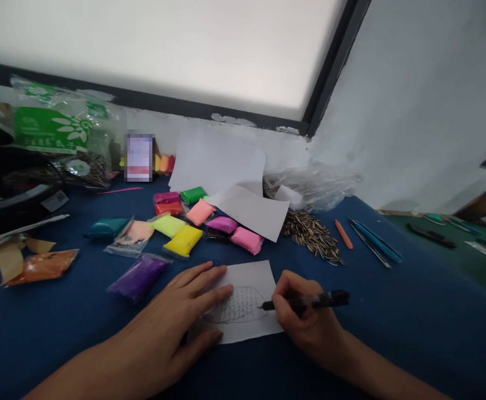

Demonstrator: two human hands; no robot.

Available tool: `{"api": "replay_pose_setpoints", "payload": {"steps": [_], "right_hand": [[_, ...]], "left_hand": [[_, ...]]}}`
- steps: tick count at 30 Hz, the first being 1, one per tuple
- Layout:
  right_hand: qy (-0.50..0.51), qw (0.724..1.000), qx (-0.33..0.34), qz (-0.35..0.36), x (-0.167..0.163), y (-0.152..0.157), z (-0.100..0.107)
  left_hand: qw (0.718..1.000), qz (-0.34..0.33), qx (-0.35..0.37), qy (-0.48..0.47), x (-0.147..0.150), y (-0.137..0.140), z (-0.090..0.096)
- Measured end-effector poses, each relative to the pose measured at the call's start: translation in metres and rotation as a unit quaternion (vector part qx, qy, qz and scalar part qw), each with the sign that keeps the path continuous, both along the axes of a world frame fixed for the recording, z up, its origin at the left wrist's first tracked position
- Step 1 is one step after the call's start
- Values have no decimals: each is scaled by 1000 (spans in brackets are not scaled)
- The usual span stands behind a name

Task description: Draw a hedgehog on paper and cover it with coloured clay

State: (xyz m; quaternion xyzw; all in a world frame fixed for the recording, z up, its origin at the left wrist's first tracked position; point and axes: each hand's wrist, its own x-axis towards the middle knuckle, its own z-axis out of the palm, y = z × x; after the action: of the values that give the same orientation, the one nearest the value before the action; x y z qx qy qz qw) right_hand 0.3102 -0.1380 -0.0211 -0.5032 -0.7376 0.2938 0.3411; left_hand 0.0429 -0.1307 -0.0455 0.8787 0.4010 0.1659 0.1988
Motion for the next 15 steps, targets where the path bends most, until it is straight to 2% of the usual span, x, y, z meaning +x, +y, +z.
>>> {"api": "replay_pose_setpoints", "payload": {"steps": [6, 11, 15], "right_hand": [[-9, 1000, 1, 8, -2, 1, 2], [-4, 1000, 3, 2, -2, 1, 3], [1, 1000, -5, 24, -1, 0, 1]], "left_hand": [[1000, -26, -12, 10, -2, 2, -1], [1000, 7, 13, -20, 1, -2, -3], [999, 13, 19, -25, 4, -4, -2]]}}
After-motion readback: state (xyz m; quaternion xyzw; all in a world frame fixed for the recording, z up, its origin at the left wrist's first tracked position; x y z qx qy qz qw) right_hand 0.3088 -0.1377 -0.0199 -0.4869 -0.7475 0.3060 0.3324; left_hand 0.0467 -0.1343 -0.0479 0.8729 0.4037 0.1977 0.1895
